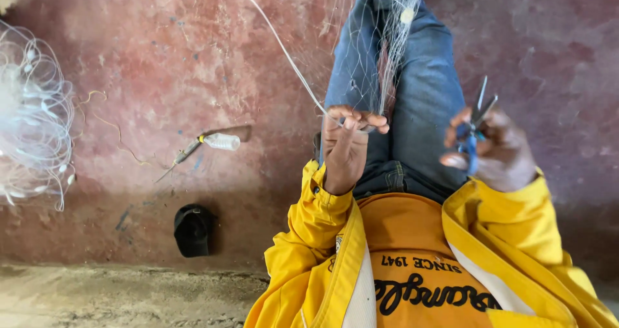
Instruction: The person repairs a fishing net by cutting and pulling threads with a cutter and scissors, then cutting the net itself with scissors, while holding the net with both hands or bracing it with one hand.
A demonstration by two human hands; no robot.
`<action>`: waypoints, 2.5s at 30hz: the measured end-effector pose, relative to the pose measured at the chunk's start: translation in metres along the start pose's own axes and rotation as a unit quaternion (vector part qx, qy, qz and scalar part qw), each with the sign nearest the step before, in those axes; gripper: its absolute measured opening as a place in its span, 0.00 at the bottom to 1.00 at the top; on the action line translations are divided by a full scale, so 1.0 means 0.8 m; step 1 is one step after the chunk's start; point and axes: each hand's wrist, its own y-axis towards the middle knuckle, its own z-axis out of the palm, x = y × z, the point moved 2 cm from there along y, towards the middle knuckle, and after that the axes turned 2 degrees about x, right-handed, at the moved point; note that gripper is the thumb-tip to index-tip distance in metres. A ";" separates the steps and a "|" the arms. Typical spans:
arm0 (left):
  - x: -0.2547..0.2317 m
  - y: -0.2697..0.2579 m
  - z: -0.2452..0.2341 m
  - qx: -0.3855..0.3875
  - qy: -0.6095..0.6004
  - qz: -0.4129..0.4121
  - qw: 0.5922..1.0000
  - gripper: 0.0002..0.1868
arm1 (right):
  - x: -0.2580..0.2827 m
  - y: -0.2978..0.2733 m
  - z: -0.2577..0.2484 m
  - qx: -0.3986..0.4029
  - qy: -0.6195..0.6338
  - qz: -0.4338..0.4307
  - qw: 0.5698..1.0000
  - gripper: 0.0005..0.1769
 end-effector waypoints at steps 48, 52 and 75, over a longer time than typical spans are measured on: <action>-0.008 -0.014 -0.048 -0.071 -0.032 -0.006 0.997 0.11 | -0.019 0.091 0.103 -0.049 -0.405 -0.182 0.895 0.18; -0.008 -0.013 -0.044 -0.081 -0.029 -0.009 0.996 0.11 | -0.009 0.084 0.116 -0.027 -0.451 -0.159 0.878 0.14; -0.042 -0.008 -0.043 -0.116 0.014 0.029 0.993 0.10 | 0.033 0.056 0.148 0.163 -0.402 -0.090 0.897 0.11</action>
